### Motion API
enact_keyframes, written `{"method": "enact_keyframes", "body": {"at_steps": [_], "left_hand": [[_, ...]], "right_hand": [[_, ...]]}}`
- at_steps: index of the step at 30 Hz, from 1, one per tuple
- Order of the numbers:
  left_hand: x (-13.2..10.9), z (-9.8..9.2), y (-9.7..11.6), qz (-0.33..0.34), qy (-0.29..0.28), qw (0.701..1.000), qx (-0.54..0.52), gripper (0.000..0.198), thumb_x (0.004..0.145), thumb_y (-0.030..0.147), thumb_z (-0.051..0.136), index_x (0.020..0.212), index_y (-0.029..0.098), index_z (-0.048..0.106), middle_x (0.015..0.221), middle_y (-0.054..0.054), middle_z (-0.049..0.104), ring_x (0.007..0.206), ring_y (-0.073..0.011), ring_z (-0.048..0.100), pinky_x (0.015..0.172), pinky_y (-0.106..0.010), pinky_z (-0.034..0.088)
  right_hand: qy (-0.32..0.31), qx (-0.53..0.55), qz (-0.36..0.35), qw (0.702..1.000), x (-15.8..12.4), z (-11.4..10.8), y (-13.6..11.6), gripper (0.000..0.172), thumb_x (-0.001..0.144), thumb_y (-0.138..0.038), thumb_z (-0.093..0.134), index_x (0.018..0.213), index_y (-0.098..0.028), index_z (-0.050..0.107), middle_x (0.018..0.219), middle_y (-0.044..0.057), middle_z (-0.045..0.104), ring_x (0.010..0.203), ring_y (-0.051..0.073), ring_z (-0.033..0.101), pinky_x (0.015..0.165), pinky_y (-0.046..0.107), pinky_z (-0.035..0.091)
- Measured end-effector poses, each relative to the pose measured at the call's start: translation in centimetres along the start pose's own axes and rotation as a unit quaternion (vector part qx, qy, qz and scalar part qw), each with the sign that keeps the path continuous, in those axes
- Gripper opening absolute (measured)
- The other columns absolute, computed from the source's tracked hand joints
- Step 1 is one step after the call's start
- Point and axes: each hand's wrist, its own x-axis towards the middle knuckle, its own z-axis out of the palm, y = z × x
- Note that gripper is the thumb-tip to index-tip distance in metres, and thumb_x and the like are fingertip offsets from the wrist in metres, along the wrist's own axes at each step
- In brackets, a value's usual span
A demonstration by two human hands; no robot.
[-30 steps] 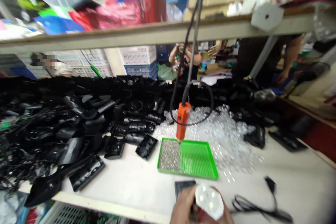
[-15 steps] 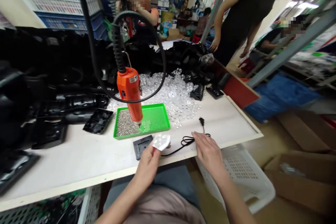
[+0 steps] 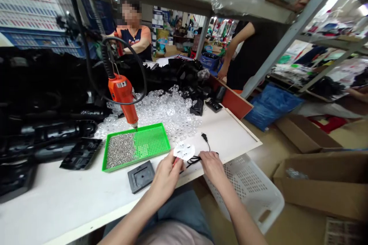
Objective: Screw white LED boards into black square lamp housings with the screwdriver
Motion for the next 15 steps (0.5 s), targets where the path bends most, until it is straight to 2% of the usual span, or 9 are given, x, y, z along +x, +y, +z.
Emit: {"method": "enact_keyframes", "body": {"at_steps": [2,4,7,9,10,12,13,14,15], "left_hand": [[1.3,0.1,1.7,0.031,-0.018,0.999,0.013,0.022,0.09,0.032,0.039,0.08,0.02,0.054,0.07,0.0,0.063,0.066,-0.0159,0.057,0.066,-0.025,0.04],[2.7,0.1,3.5,0.065,-0.03,0.997,0.034,0.023,0.091,0.03,0.04,0.078,0.019,0.057,0.07,0.0,0.064,0.066,-0.0151,0.058,0.065,-0.024,0.04],[5.4,0.4,8.1,0.128,-0.057,0.989,0.038,0.029,0.093,0.031,0.041,0.08,0.016,0.062,0.065,0.002,0.063,0.064,-0.0127,0.058,0.063,-0.022,0.04],[7.8,1.5,13.2,0.183,-0.112,0.977,-0.014,0.032,0.094,0.032,0.041,0.089,0.011,0.065,0.064,0.003,0.062,0.065,-0.0105,0.059,0.064,-0.021,0.04],[9.1,2.4,16.4,0.199,-0.147,0.968,-0.042,0.032,0.094,0.03,0.042,0.085,0.008,0.064,0.063,0.002,0.063,0.065,-0.0094,0.06,0.066,-0.021,0.041],[11.5,4.3,23.5,0.166,-0.221,0.958,-0.081,0.038,0.093,0.025,0.043,0.065,0.004,0.059,0.064,-0.003,0.065,0.063,-0.0087,0.063,0.065,-0.021,0.041],[12.6,5.3,27.1,0.165,-0.222,0.956,-0.101,0.036,0.091,0.024,0.046,0.062,0.005,0.056,0.072,-0.005,0.068,0.067,-0.0088,0.065,0.065,-0.02,0.041],[13.3,6.2,30.4,0.167,-0.222,0.953,-0.118,0.034,0.091,0.023,0.046,0.062,0.006,0.054,0.082,-0.006,0.07,0.074,-0.0091,0.067,0.066,-0.02,0.041],[13.7,7.1,33.2,0.165,-0.221,0.952,-0.13,0.033,0.091,0.021,0.046,0.062,0.007,0.052,0.091,-0.007,0.071,0.08,-0.01,0.068,0.066,-0.019,0.041]], "right_hand": [[0.052,0.032,-0.003,0.998,-0.2,-0.3,0.2,0.021,0.086,-0.008,0.046,0.09,-0.018,0.064,0.079,0.007,0.068,0.08,0.021,0.062,0.089,0.038,0.045],[0.125,0.069,0.006,0.99,-0.4,-1.9,1.2,0.019,0.086,-0.013,0.047,0.091,-0.02,0.064,0.076,0.004,0.067,0.077,0.019,0.062,0.085,0.033,0.048],[0.278,0.114,0.072,0.951,-0.4,-7.5,5.1,0.019,0.089,-0.028,0.048,0.101,-0.021,0.061,0.085,0.004,0.067,0.075,0.017,0.063,0.072,0.028,0.051],[0.395,0.136,0.134,0.899,-0.3,-12.5,8.2,0.028,0.093,-0.039,0.037,0.105,-0.02,0.055,0.078,0.001,0.061,0.062,0.013,0.058,0.062,0.025,0.05],[0.435,0.146,0.156,0.875,-0.4,-14.9,9.4,0.035,0.095,-0.043,0.028,0.106,-0.02,0.052,0.075,-0.001,0.057,0.056,0.011,0.053,0.059,0.025,0.05],[0.491,0.273,0.228,0.795,-1.5,-18.4,10.3,0.037,0.087,-0.053,0.042,0.094,-0.019,0.053,0.068,-0.005,0.052,0.047,0.007,0.045,0.049,0.022,0.046],[0.475,0.346,0.265,0.765,-2.6,-19.3,9.9,0.039,0.08,-0.056,0.054,0.088,-0.018,0.054,0.065,-0.005,0.051,0.045,0.006,0.042,0.045,0.02,0.044],[0.433,0.415,0.297,0.743,-4.1,-19.6,9.0,0.041,0.07,-0.055,0.066,0.083,-0.018,0.055,0.063,-0.006,0.052,0.044,0.006,0.042,0.043,0.019,0.041],[0.373,0.455,0.322,0.741,-6.0,-19.3,7.7,0.042,0.062,-0.052,0.075,0.079,-0.017,0.058,0.06,-0.005,0.053,0.045,0.006,0.043,0.041,0.018,0.04]]}}
